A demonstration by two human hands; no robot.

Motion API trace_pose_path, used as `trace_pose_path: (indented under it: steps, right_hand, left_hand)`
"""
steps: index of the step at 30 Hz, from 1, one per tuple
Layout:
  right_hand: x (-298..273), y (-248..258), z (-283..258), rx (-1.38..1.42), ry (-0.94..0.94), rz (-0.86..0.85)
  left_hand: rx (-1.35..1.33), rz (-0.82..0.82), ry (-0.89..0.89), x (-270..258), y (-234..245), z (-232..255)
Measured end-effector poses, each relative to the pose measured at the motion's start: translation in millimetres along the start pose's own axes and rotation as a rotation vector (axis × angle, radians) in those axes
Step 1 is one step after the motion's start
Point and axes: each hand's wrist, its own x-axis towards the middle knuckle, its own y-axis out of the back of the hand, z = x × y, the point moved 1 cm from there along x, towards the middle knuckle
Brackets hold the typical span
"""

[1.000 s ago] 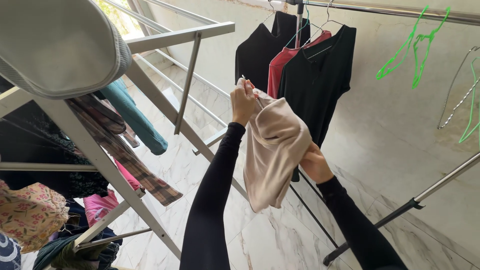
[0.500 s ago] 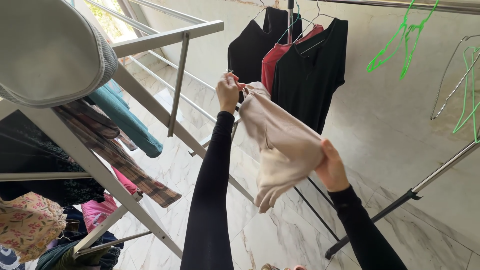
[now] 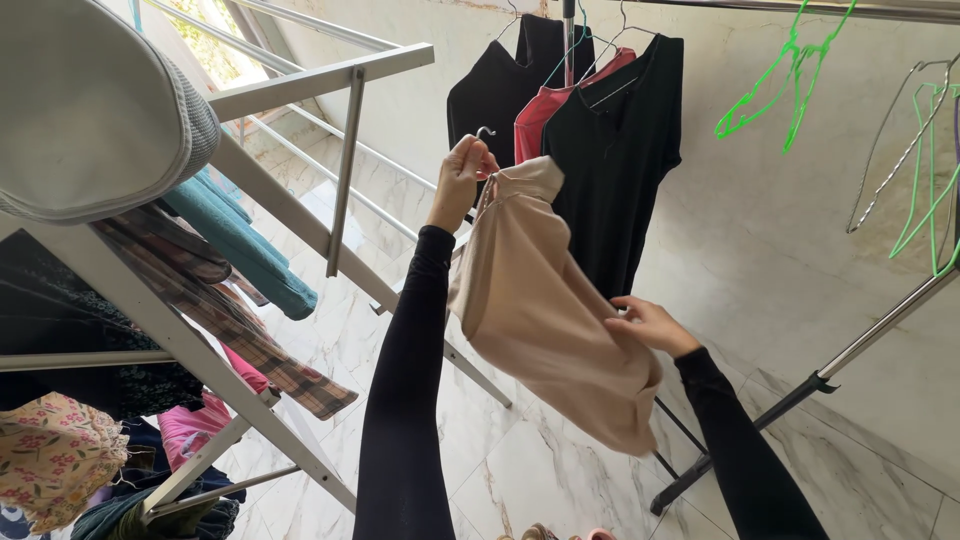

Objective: Hang clean laundry from a basket onto drying racks.

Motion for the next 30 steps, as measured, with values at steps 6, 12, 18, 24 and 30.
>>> trace_pose_path:
  steps: [6, 12, 18, 24, 30]
  right_hand:
    - [74, 10, -62, 0.784, 0.082, 0.048]
    - [161, -6, -71, 1.016, -0.109, 0.003]
    - [143, 15, -108, 0.534, -0.052, 0.129]
    - [99, 49, -182, 1.322, 0.075, -0.182]
    - [102, 84, -170, 1.303, 0.492, 0.169]
  left_hand:
    - [-0.067, -0.143, -0.142, -9, -17, 33]
    - [-0.039, -0.144, -0.185, -25, -18, 48]
    - [0.217, -0.013, -0.073, -60, -8, 66]
    - [0.347, 0.03, -0.088, -67, 7, 8]
    - [0.452, 0.187, -0.085, -67, 26, -21]
